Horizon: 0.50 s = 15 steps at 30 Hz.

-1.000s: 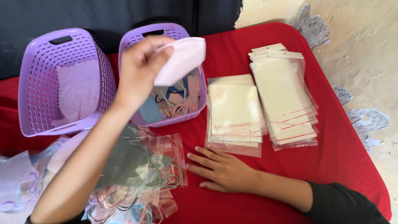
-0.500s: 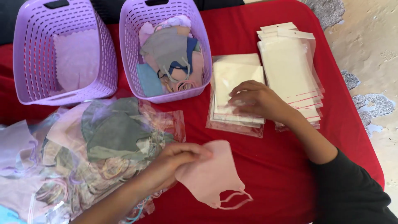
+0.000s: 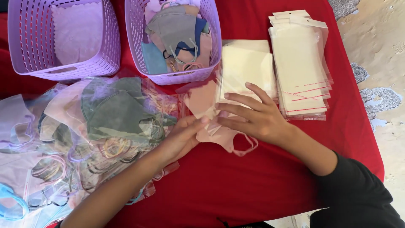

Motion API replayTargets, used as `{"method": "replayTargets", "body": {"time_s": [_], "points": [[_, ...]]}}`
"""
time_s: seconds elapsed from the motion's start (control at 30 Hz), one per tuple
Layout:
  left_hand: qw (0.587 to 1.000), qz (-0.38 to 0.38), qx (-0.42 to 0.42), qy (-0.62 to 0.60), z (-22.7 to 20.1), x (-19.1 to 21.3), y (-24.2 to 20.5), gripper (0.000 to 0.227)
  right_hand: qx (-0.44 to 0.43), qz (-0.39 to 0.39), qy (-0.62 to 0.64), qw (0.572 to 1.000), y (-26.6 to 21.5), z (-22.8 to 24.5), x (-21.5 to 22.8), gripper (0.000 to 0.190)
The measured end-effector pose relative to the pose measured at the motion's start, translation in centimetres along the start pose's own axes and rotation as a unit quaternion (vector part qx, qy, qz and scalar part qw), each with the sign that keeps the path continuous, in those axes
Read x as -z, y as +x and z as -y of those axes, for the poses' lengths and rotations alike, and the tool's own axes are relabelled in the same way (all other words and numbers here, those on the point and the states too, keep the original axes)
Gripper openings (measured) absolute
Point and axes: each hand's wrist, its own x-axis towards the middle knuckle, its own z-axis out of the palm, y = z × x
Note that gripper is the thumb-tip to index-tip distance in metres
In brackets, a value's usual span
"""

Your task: The person picks up fabric face masks one by one, places each mask into a transparent plastic bag, and sets the bagged masks onto the table.

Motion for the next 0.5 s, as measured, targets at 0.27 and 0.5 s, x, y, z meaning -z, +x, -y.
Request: {"method": "replayTargets", "body": {"time_s": [0.27, 0.5], "points": [[0.957, -0.153, -0.215, 0.123, 1.2, 0.4, -0.1, 0.02, -0.288, -0.198, 0.248, 0.903, -1.3, -1.0, -1.1, 0.038], [0.932, -0.161, -0.246, 0.214, -1.7, -1.4, -1.9, 0.017, -0.488, -0.037, 0.532, 0.692, 0.7, 1.5, -1.5, 0.069]]}}
